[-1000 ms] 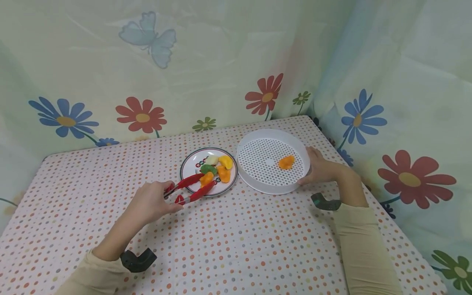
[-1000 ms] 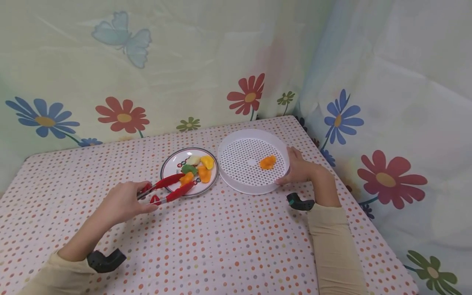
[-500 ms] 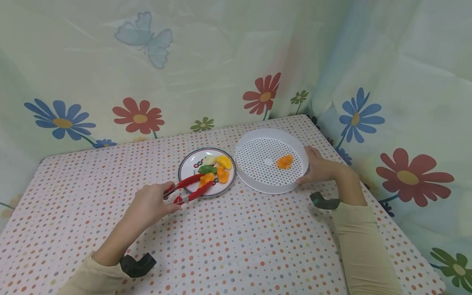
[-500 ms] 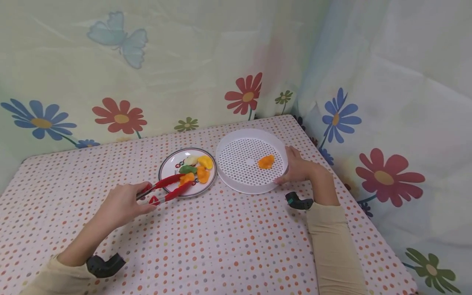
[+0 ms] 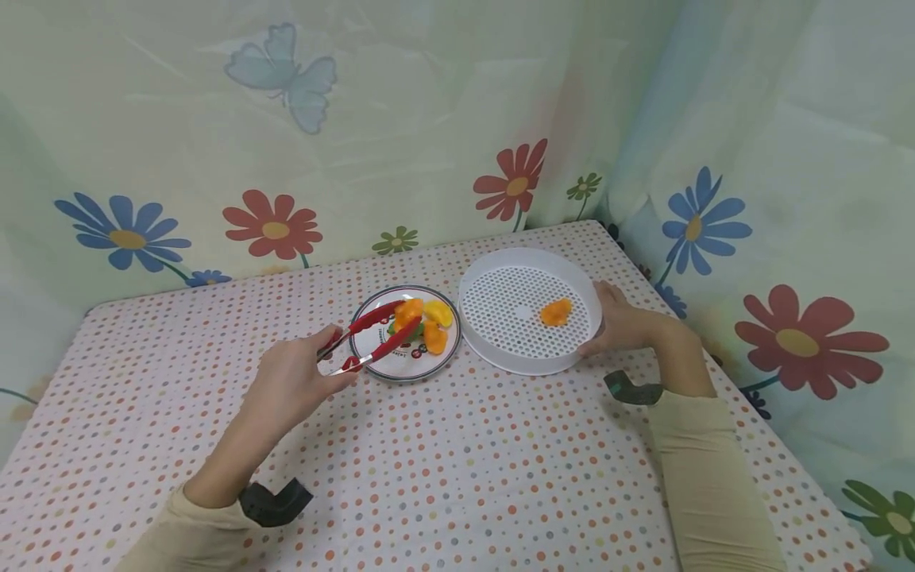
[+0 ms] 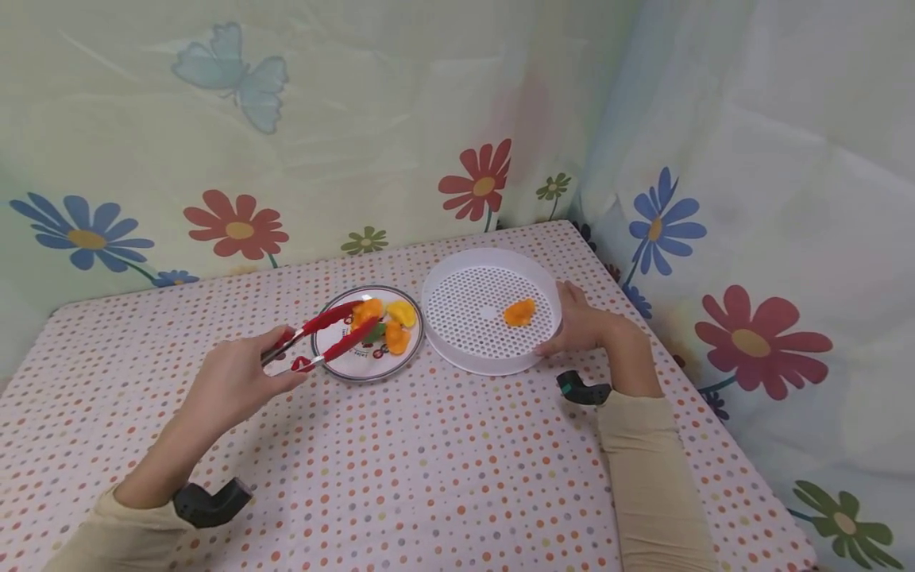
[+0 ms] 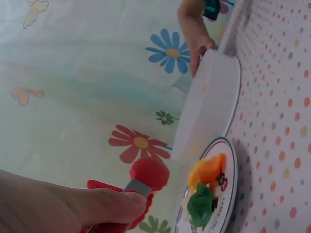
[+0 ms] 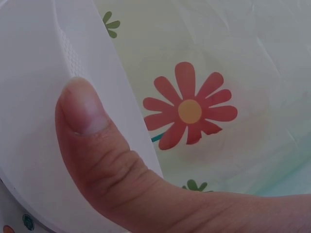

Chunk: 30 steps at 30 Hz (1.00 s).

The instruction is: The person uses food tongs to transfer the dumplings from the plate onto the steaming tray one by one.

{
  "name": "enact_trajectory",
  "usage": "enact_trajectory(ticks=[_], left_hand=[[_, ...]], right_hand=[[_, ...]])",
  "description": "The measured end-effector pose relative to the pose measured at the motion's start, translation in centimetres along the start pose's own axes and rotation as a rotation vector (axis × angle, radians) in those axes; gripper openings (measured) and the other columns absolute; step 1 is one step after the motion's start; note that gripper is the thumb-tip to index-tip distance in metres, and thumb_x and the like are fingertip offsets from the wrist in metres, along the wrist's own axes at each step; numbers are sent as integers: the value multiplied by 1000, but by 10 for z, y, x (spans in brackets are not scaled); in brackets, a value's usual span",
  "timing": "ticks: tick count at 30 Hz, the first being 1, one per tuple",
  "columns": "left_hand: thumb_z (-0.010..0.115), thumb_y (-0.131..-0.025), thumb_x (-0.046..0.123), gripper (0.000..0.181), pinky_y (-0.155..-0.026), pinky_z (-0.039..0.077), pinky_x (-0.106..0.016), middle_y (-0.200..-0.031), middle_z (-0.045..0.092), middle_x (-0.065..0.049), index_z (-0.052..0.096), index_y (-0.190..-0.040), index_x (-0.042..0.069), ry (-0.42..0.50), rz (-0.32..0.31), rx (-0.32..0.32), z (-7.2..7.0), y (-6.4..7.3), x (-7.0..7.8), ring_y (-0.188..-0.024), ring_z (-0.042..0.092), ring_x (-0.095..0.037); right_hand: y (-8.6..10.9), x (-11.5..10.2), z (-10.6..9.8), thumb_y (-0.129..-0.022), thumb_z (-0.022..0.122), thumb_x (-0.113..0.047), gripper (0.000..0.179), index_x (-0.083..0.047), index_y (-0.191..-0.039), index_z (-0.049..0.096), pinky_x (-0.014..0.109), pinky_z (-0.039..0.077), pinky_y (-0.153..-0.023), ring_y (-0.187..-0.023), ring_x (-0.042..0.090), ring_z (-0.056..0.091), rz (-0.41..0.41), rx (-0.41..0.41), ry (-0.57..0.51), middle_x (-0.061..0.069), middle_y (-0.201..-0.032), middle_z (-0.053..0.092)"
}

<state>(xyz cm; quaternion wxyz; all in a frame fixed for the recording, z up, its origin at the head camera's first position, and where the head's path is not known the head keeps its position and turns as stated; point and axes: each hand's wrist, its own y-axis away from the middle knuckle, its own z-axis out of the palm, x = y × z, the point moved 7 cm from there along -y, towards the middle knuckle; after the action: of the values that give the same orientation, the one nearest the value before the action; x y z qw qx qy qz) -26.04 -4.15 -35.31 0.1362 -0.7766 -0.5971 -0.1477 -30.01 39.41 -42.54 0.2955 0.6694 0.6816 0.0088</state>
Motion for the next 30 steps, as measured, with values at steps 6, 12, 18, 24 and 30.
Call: enact_trajectory(ticks=[6, 12, 18, 24, 30], left_hand=[[82, -74, 27, 68, -58, 51, -31, -104, 71, -16, 54, -133, 5, 92, 155, 244, 11, -26, 28, -68, 62, -23], [82, -74, 24, 59, -71, 55, -35, -104, 71, -10, 58, -125, 8, 133, 270, 323, 38, -58, 64, -86, 66, -24], [75, -81, 30, 62, -58, 48, -30, -98, 72, -6, 52, -136, 11, 82, 255, 143, 66, -95, 102, -69, 58, -19], [73, -83, 31, 64, -79, 55, -34, -111, 70, -6, 48, -139, 14, 37, 214, -12, 90, -115, 128, -93, 65, -19], [74, -82, 32, 65, -72, 55, -32, -99, 71, -6, 48, -139, 13, -35, 243, -62, 103, -125, 143, -77, 63, -18]], right_hand=[[3, 1, -3, -66, 81, -51, 134, 1, -147, -13, 66, 13, -107, -139, 53, -3, 13, 7, -4, 33, -151, -11], [5, -1, -4, -67, 81, -49, 133, 1, -147, -12, 66, 13, -108, -139, 53, -4, 5, 6, -10, 33, -151, -11], [4, 0, -4, -67, 81, -49, 132, 0, -147, -11, 66, 11, -109, -140, 51, -7, -11, 14, -20, 31, -152, -10], [4, -1, -4, -68, 80, -52, 132, 3, -147, -10, 65, 8, -110, -141, 48, -9, -26, -3, -5, 31, -153, -10], [6, -4, -4, -68, 80, -52, 133, 5, -147, -11, 64, 8, -110, -141, 49, -9, -5, -12, -5, 31, -153, -12]])
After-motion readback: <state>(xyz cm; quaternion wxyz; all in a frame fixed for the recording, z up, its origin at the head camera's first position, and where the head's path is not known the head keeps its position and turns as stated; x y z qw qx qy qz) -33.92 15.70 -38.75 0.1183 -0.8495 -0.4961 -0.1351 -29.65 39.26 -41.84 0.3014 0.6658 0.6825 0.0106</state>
